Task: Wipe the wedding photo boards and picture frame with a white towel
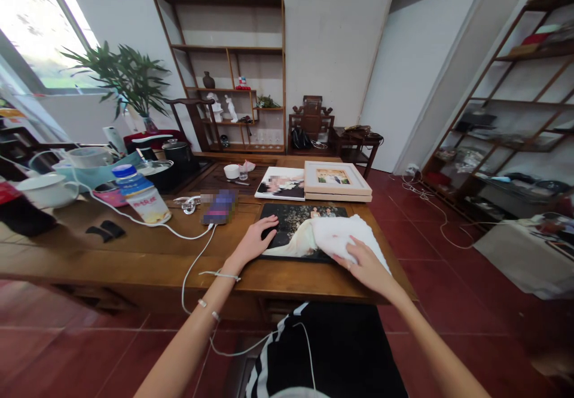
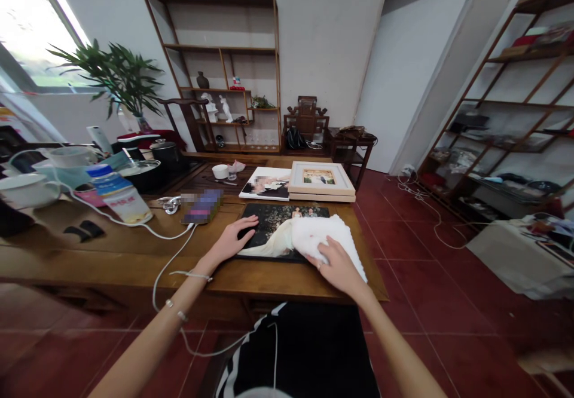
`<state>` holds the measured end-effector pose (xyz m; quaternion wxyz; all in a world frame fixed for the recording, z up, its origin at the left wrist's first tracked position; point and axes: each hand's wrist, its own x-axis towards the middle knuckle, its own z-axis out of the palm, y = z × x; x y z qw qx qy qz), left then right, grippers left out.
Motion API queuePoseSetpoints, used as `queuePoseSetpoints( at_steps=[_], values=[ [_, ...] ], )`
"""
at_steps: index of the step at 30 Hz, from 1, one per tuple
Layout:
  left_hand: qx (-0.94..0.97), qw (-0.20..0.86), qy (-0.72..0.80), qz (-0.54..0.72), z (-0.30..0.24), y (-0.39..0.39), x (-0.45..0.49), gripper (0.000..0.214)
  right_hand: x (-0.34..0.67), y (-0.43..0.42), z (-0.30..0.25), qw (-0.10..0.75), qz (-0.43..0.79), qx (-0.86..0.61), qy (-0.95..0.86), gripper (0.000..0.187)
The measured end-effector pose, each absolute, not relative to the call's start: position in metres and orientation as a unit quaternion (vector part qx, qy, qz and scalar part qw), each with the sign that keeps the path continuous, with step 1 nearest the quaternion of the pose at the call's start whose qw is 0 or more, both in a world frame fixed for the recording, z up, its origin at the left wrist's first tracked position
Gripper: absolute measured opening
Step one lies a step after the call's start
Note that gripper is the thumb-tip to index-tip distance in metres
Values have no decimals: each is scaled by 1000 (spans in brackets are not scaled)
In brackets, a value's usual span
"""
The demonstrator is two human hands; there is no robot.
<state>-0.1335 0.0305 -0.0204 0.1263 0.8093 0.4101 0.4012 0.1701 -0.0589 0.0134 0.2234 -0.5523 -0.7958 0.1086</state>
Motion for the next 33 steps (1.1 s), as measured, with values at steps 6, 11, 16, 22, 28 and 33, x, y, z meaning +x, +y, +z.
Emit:
queuePoseSetpoints(
  at_steps=[6,11,16,22,28,33],
  values=[
    [810,130,403,406,-21,31,-134,27,162,26,26,220,68,-562,-794,32],
    [809,134,412,397,-19,30,-133,28,156,50,28,221,60,-580,-781,30],
    [806,133,420,395,-19,30,-133,28,141,-11,16,217,59,-567,-792,23],
    [811,116,417,394,-20,30,-133,29,113,-80,12,257,60,-452,-852,9],
    [813,111,413,395,-20,30,-133,28,109,-20,26,193,57,-518,-831,26],
    [812,116,411,397,-21,30,-134,28,109,47,31,185,40,-551,-812,28]
  ],
)
